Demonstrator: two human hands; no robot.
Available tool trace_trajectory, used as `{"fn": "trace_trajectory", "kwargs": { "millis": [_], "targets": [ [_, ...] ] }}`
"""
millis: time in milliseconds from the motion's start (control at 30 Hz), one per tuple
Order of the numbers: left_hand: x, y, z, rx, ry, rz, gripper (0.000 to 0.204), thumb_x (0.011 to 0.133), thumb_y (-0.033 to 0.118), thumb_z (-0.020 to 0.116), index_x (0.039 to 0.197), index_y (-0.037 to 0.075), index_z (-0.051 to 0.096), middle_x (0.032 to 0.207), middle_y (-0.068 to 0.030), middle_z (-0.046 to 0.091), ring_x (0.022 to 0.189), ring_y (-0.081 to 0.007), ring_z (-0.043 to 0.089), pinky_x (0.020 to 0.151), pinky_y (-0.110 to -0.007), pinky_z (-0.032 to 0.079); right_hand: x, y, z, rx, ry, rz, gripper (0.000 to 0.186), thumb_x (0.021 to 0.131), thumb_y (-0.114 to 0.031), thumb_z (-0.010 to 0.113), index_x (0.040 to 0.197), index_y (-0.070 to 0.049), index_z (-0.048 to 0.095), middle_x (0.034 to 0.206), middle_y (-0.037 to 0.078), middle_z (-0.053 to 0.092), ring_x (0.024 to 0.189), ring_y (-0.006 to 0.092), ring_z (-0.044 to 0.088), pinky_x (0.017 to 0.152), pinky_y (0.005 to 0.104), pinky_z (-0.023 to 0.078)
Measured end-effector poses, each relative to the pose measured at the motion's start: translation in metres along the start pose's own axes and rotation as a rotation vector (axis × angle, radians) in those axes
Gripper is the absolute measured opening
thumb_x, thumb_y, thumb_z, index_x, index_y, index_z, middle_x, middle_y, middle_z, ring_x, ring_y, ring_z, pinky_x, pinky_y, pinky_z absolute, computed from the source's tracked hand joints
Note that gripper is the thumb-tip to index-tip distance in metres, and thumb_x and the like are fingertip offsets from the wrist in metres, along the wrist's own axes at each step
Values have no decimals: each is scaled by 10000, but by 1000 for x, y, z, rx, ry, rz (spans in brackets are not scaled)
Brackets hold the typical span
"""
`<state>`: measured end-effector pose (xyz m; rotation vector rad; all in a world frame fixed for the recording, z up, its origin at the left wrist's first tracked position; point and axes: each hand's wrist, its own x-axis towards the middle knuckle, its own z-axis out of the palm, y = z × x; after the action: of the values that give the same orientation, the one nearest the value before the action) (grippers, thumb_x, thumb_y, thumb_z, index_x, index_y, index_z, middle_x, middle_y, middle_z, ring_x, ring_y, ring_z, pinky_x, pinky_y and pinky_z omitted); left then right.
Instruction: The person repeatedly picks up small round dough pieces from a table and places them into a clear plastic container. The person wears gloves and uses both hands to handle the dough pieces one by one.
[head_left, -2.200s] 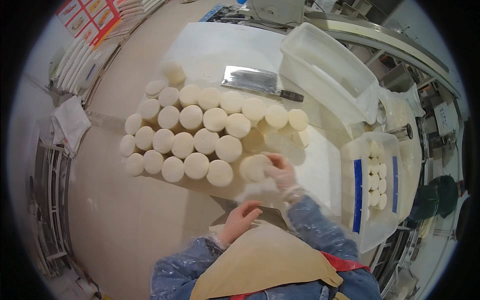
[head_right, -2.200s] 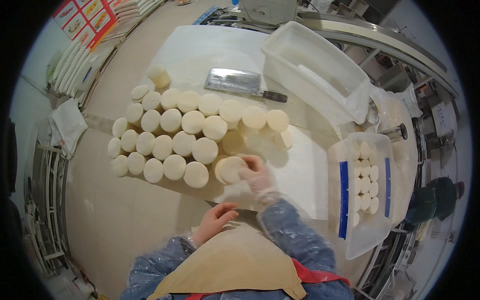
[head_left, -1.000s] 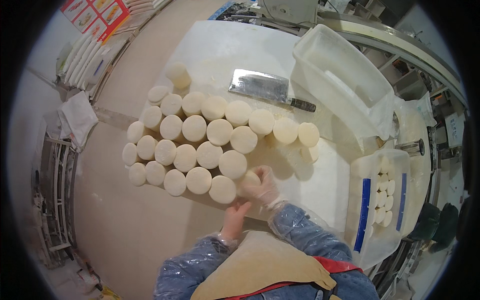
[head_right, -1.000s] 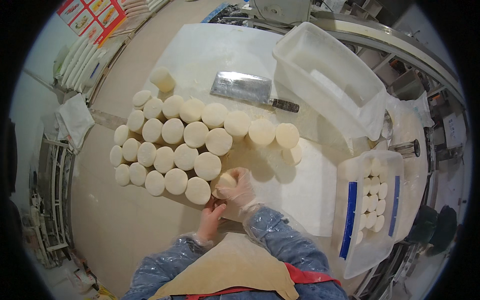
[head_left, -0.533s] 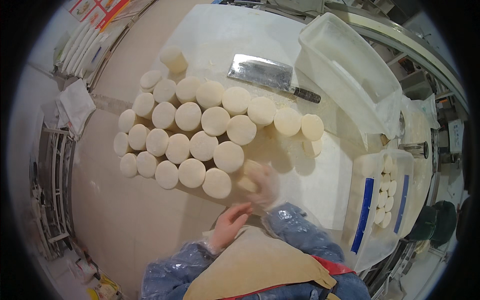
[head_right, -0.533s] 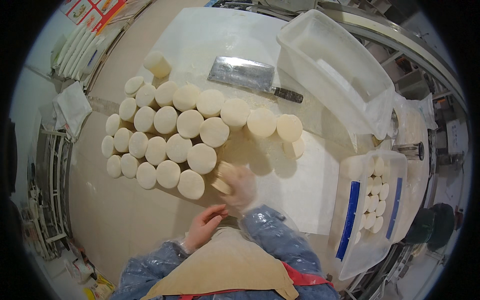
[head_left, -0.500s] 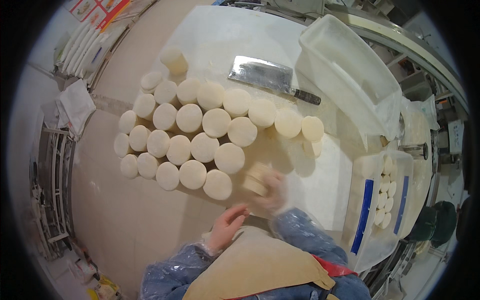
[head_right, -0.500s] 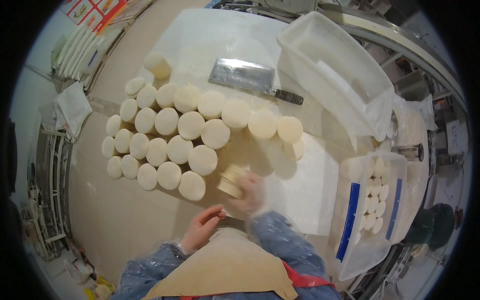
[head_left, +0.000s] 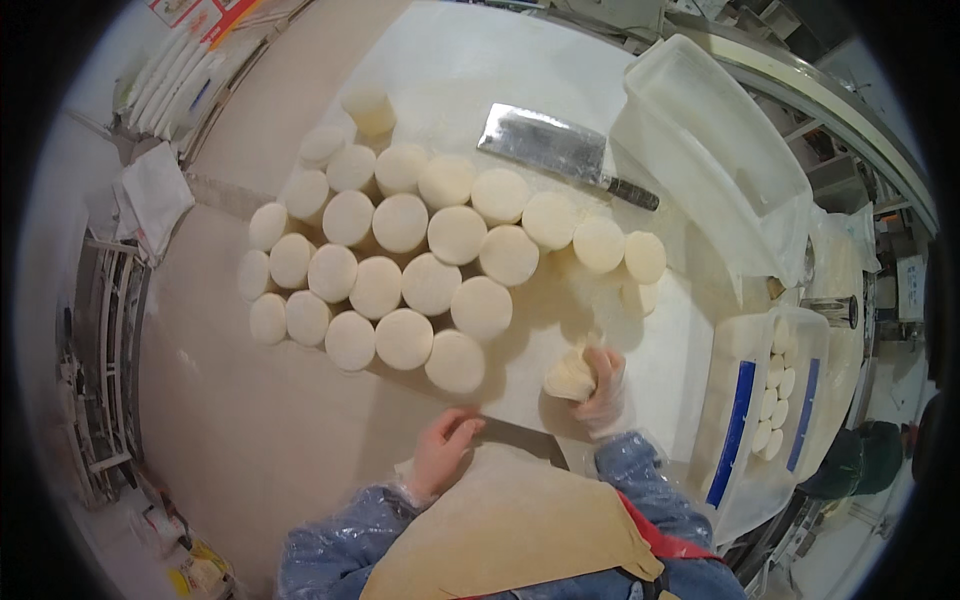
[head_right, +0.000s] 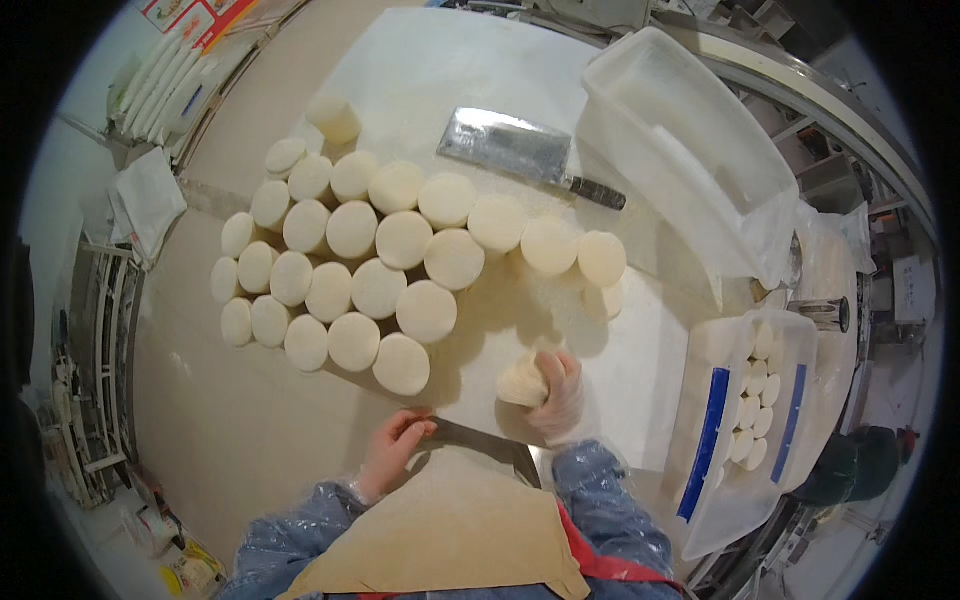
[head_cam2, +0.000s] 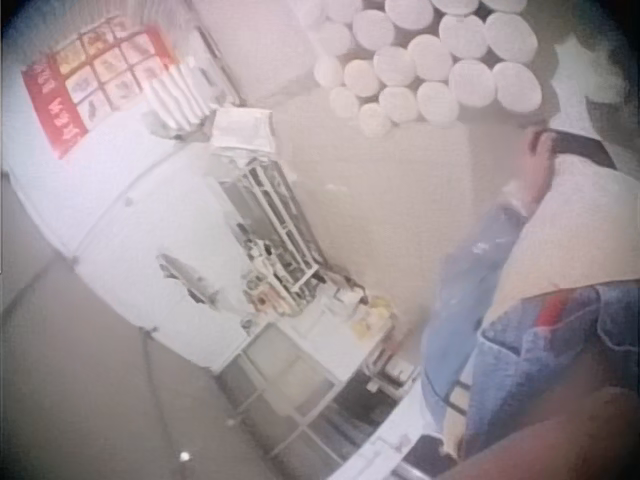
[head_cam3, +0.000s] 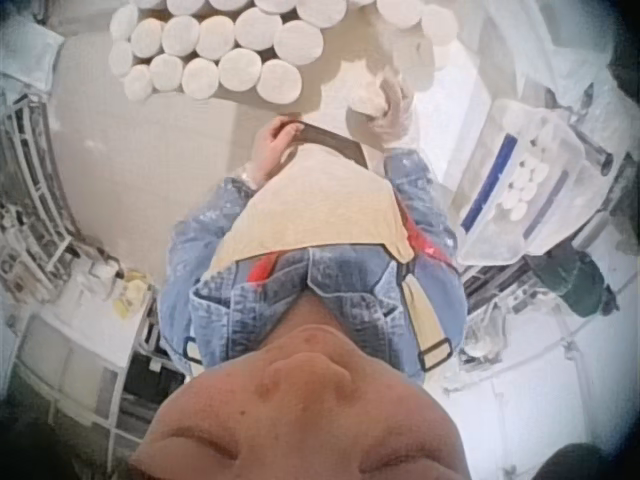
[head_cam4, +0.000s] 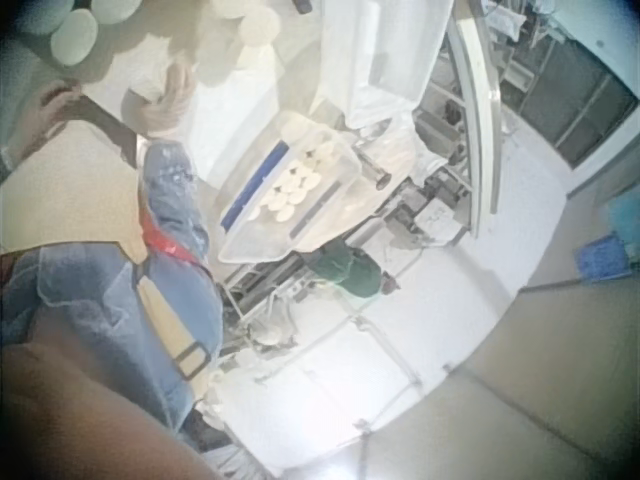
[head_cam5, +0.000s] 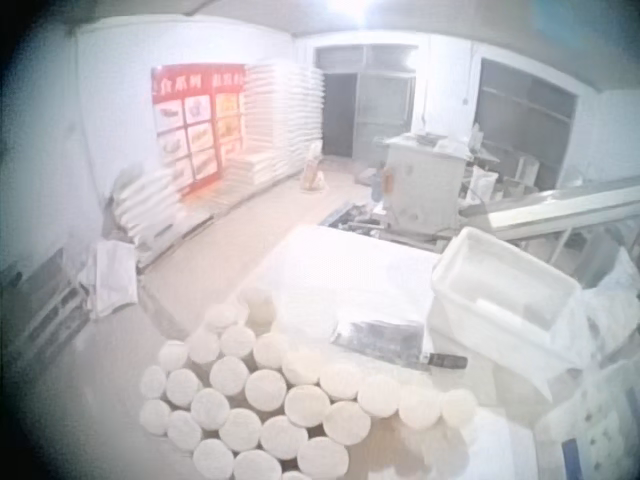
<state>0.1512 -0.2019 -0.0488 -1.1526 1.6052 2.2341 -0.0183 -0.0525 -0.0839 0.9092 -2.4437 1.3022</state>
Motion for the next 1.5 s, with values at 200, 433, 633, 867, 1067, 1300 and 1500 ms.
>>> {"fn": "trace_trajectory", "kwargs": {
  "millis": [200, 433, 633, 867, 1067, 1300, 1500],
  "targets": [
    [-5, 2, 3, 69, -174, 111, 256, 869, 109, 550, 1090, -18, 578, 947, -81, 634, 909, -127, 592, 777, -252, 457, 16, 14, 20, -56, 38, 24, 546, 604, -39, 706, 1123, -68, 538, 1123, 160, 514, 994, 335, 519, 861, 402, 431],
    [-8, 9, 2, 176, -23, 14, 245, 880, 111, 533, 1090, -3, 586, 958, -81, 626, 858, -138, 604, 765, -247, 466, 15, 18, 12, -57, 80, 119, 644, 596, -26, 688, 1207, -66, 488, 1109, 172, 492, 1006, 366, 501, 869, 423, 433],
    [-5, 1, 18, 60, -249, 227, 238, 873, 85, 538, 1088, -6, 585, 968, -83, 621, 865, -141, 611, 771, -250, 471, 28, 14, 9, -112, 65, 104, 744, 573, -10, 674, 1269, -109, 432, 1122, 192, 459, 993, 366, 501, 856, 409, 446],
    [47, 13, 78, -226, -146, 155, 346, 923, 144, 488, 1244, 19, 462, 1057, -62, 580, 1053, -161, 516, 916, -306, 398, -43, -19, -41, 474, 29, 594, 898, 668, -78, 741, 1402, -51, 224, 1188, 103, 444, 1106, 210, 457, 905, 324, 421],
    [8, 39, 161, 20, -472, 609, 494, 913, 178, 479, 1354, 4, 339, 1160, -117, 547, 1125, -230, 480, 974, -348, 358, -40, -60, -127, 695, 67, 601, 823, 743, -103, 715, 1400, -42, 224, 1257, 112, 446, 1109, 194, 483, 932, 323, 410],
    [-32, 57, 249, -34, -838, 454, 623, 910, 336, 432, 1404, 22, 219, 1253, -124, 473, 1165, -217, 441, 997, -366, 316, -115, 20, -403, 978, 474, 830, 563, 784, -197, 695, 1249, -3, 443, 1152, 102, 555, 1060, 214, 549, 921, 345, 449],
    [-41, 41, 298, 91, -751, 457, 517, 892, 219, 454, 1348, 4, 340, 1089, -109, 564, 1028, -196, 508, 943, -366, 370, -177, 118, -503, 483, -110, 1595, 523, 754, -173, 721, 1200, -16, 497, 1097, 84, 591, 1012, 169, 573, 880, 297, 470]
  ]
}}
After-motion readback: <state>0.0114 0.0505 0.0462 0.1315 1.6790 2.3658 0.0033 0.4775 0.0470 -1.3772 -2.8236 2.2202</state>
